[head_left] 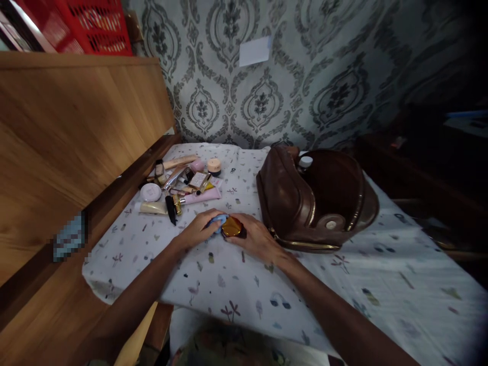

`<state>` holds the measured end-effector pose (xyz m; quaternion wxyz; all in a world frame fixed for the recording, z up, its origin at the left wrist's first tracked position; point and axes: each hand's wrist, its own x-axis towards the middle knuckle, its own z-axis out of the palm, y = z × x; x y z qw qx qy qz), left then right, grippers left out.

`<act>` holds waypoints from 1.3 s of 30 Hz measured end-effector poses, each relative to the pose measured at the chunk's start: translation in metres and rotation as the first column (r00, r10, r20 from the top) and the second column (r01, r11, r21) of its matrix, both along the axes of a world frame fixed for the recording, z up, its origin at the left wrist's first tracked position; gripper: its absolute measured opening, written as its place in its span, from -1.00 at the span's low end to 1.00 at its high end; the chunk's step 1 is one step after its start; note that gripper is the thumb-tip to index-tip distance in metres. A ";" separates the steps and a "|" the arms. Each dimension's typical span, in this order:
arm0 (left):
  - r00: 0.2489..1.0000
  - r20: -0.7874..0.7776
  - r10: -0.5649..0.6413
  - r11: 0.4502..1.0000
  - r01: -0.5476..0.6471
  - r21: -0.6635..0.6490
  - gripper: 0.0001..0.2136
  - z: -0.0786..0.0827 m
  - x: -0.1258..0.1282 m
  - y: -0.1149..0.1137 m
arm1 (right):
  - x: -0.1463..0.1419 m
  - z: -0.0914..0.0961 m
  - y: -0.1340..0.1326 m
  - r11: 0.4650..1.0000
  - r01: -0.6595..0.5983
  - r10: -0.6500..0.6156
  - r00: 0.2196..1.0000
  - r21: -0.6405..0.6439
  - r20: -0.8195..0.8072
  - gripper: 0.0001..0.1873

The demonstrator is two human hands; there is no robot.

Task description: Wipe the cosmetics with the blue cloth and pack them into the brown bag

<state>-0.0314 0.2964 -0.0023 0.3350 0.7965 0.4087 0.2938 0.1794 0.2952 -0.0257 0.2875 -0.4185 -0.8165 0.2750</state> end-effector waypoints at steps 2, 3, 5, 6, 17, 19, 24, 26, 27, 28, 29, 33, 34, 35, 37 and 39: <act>1.000 0.002 0.005 1.000 -0.005 0.012 -0.64 0.000 0.001 0.000 | -0.002 -0.001 0.000 0.998 0.061 -0.061 0.998 -0.028 -0.017 -0.50; 1.000 0.008 0.009 1.000 -0.009 0.020 -0.63 -0.001 0.001 0.000 | -0.003 -0.001 -0.001 0.994 0.103 -0.104 0.994 -0.044 -0.023 -0.52; 1.000 0.027 0.014 0.999 -0.016 0.038 -0.60 -0.003 0.002 0.000 | -0.006 -0.001 -0.002 0.980 0.188 -0.191 0.981 -0.072 -0.035 -0.54; 0.999 0.037 0.016 0.999 -0.018 0.045 -0.59 -0.004 0.003 0.000 | -0.006 -0.001 -0.003 0.971 0.223 -0.227 0.973 -0.084 -0.046 -0.55; 0.948 0.300 0.103 0.987 -0.059 -0.150 -0.53 0.000 0.008 -0.004 | -0.014 -0.005 -0.007 0.948 0.050 -0.186 0.888 -0.313 -0.420 -0.50; 0.929 0.346 0.127 0.977 -0.057 -0.206 -0.51 -0.002 0.008 -0.003 | -0.014 -0.004 -0.009 0.915 -0.077 -0.141 0.860 -0.397 -0.491 -0.50; 0.869 0.426 0.252 0.926 -0.088 -0.368 -0.46 -0.009 0.011 0.001 | -0.015 -0.008 -0.009 0.832 -0.249 -0.148 0.762 -0.496 -0.631 -0.41; 0.842 0.445 0.304 0.906 -0.112 -0.407 -0.44 -0.011 0.013 0.001 | -0.016 -0.008 -0.008 0.831 -0.268 -0.168 0.716 -0.488 -0.678 -0.41; 0.831 0.453 0.322 0.902 -0.123 -0.415 -0.44 -0.011 0.014 0.002 | -0.016 -0.008 -0.007 0.838 -0.263 -0.181 0.693 -0.479 -0.698 -0.41; 0.824 0.458 0.332 0.900 -0.132 -0.415 -0.43 -0.012 0.015 0.002 | -0.016 -0.007 -0.006 0.846 -0.251 -0.196 0.675 -0.471 -0.711 -0.42; 0.822 0.464 0.331 0.903 -0.133 -0.409 -0.43 -0.012 0.016 0.002 | -0.017 -0.006 -0.006 0.855 -0.232 -0.210 0.662 -0.463 -0.719 -0.42; 0.832 0.510 0.219 0.936 -0.030 -0.352 -0.42 -0.012 0.020 0.000 | -0.016 -0.007 -0.002 0.901 -0.094 -0.256 0.671 -0.423 -0.696 -0.42; 0.832 0.524 0.181 0.937 0.016 -0.349 -0.41 -0.012 0.020 -0.001 | -0.015 -0.009 -0.001 0.915 -0.043 -0.263 0.689 -0.401 -0.675 -0.40; 0.828 0.539 0.154 0.933 0.059 -0.356 -0.41 -0.012 0.021 -0.002 | -0.015 -0.012 -0.001 0.930 0.017 -0.269 0.716 -0.368 -0.644 -0.39; 0.814 0.562 0.146 0.916 0.103 -0.387 -0.40 -0.013 0.021 -0.002 | -0.013 -0.016 -0.002 0.956 0.143 -0.267 0.787 -0.256 -0.556 -0.38; 0.806 0.565 0.176 0.902 0.099 -0.421 -0.43 -0.015 0.020 -0.002 | -0.012 -0.020 -0.004 0.968 0.225 -0.249 0.855 -0.108 -0.454 -0.40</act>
